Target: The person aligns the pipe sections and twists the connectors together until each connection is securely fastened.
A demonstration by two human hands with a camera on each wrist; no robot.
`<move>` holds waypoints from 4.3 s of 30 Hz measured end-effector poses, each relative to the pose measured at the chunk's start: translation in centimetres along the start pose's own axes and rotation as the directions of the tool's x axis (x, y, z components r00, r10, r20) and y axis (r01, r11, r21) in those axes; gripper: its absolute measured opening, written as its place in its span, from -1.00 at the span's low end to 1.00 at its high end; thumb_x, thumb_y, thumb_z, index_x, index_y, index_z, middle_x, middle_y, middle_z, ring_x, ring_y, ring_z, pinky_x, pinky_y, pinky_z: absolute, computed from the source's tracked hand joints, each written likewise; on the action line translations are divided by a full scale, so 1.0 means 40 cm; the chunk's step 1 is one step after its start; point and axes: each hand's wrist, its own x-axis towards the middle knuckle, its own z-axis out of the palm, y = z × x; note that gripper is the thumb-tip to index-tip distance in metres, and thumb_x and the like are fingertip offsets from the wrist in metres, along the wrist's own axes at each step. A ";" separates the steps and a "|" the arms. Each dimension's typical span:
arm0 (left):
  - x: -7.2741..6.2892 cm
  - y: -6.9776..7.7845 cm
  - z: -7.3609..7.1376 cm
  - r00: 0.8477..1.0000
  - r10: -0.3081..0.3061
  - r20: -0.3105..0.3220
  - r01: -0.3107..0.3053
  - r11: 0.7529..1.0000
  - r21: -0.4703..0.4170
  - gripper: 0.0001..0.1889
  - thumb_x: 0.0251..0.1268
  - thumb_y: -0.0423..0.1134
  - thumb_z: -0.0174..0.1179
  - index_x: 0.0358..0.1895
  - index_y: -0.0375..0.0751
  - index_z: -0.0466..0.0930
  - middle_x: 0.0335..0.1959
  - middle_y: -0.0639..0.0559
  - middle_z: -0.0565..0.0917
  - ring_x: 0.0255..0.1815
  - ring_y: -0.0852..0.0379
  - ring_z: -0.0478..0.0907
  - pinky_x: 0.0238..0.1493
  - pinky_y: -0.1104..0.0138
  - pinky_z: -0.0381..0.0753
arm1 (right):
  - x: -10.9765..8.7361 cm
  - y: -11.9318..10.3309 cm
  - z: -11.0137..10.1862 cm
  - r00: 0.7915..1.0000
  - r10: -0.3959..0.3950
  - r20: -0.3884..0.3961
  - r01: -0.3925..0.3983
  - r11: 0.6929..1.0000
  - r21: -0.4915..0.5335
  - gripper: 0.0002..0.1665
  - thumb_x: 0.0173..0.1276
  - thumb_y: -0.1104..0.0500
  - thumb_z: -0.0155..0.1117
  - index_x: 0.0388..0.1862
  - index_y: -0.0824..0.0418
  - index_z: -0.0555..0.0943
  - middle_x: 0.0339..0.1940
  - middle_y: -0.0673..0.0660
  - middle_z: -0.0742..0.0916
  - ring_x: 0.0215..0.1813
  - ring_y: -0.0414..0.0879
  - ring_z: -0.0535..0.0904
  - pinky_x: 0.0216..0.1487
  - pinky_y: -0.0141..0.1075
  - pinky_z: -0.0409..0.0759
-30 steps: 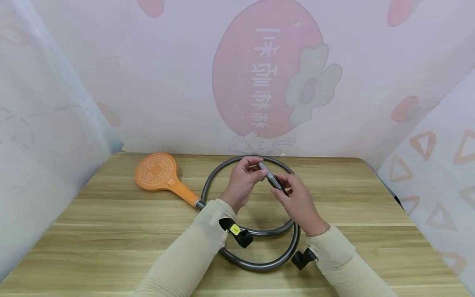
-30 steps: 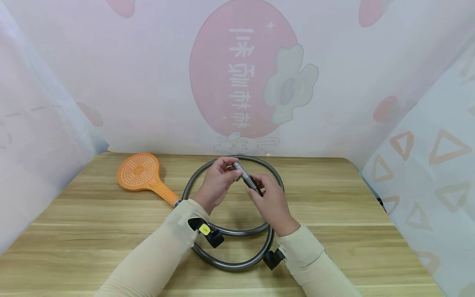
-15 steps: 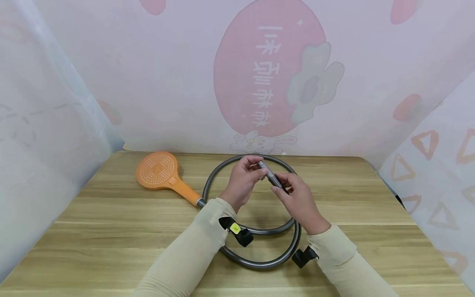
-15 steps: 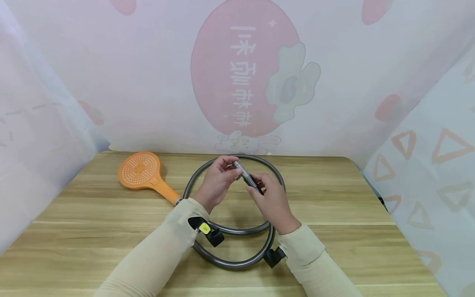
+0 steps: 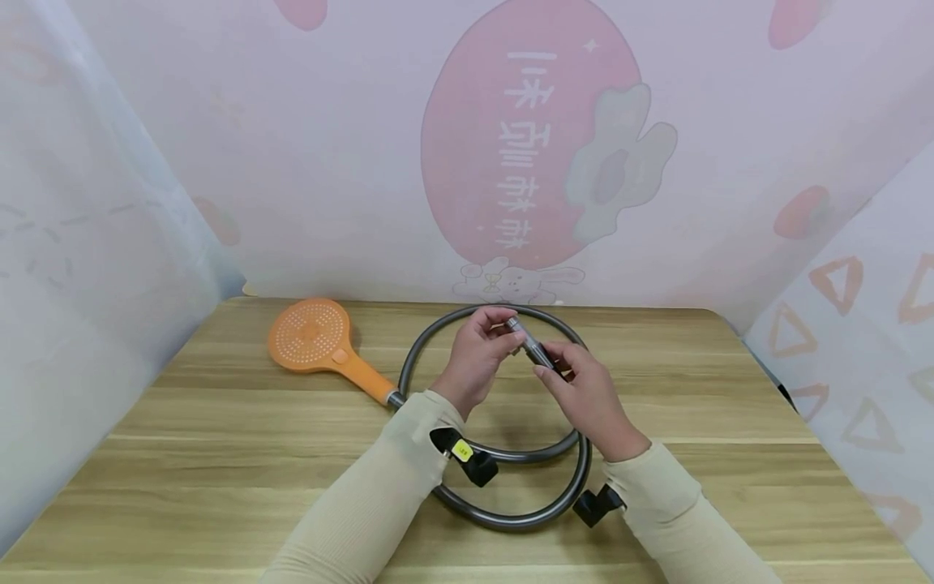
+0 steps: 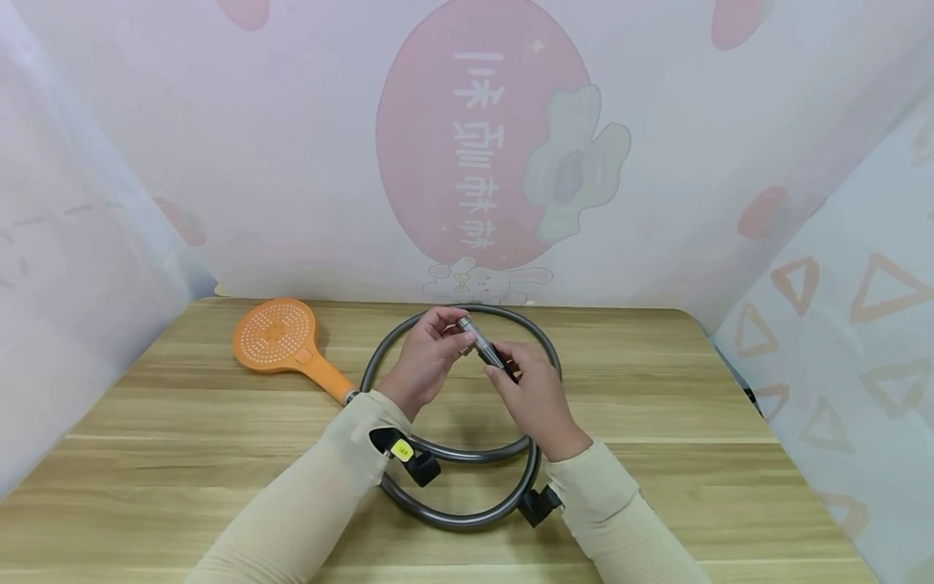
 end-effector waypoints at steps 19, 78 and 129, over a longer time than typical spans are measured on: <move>-0.001 -0.003 0.000 1.000 0.008 0.011 -0.008 1.000 0.002 -0.72 0.26 -0.59 0.12 0.02 -0.40 0.42 -0.09 -0.03 0.50 -0.20 0.17 0.47 -0.18 0.41 0.51 | -0.001 -0.002 -0.005 0.998 0.008 0.065 -0.009 1.000 0.017 -0.60 0.47 0.16 0.14 0.21 0.29 0.52 -0.15 0.15 0.65 -0.20 -0.08 0.52 -0.23 -0.26 0.53; 0.001 -0.002 -0.002 1.000 0.003 0.013 -0.003 1.000 -0.011 -0.68 0.24 -0.59 0.15 0.06 -0.46 0.40 -0.16 -0.01 0.52 -0.22 0.19 0.51 -0.19 0.42 0.54 | -0.008 0.000 -0.003 0.999 -0.034 -0.012 0.033 0.998 -0.046 -0.59 0.30 0.25 0.34 0.11 0.29 0.56 -0.10 0.13 0.64 -0.12 -0.06 0.54 -0.19 -0.22 0.49; 0.002 0.002 -0.008 1.000 -0.011 0.013 0.011 0.999 0.032 -0.71 0.23 -0.57 0.17 0.02 -0.38 0.48 -0.19 -0.02 0.52 -0.24 0.18 0.53 -0.18 0.41 0.57 | -0.001 0.003 -0.007 0.997 -0.026 0.077 0.026 1.000 -0.002 -0.61 0.45 0.23 0.15 0.20 0.34 0.52 -0.16 0.17 0.66 -0.22 -0.08 0.53 -0.26 -0.27 0.55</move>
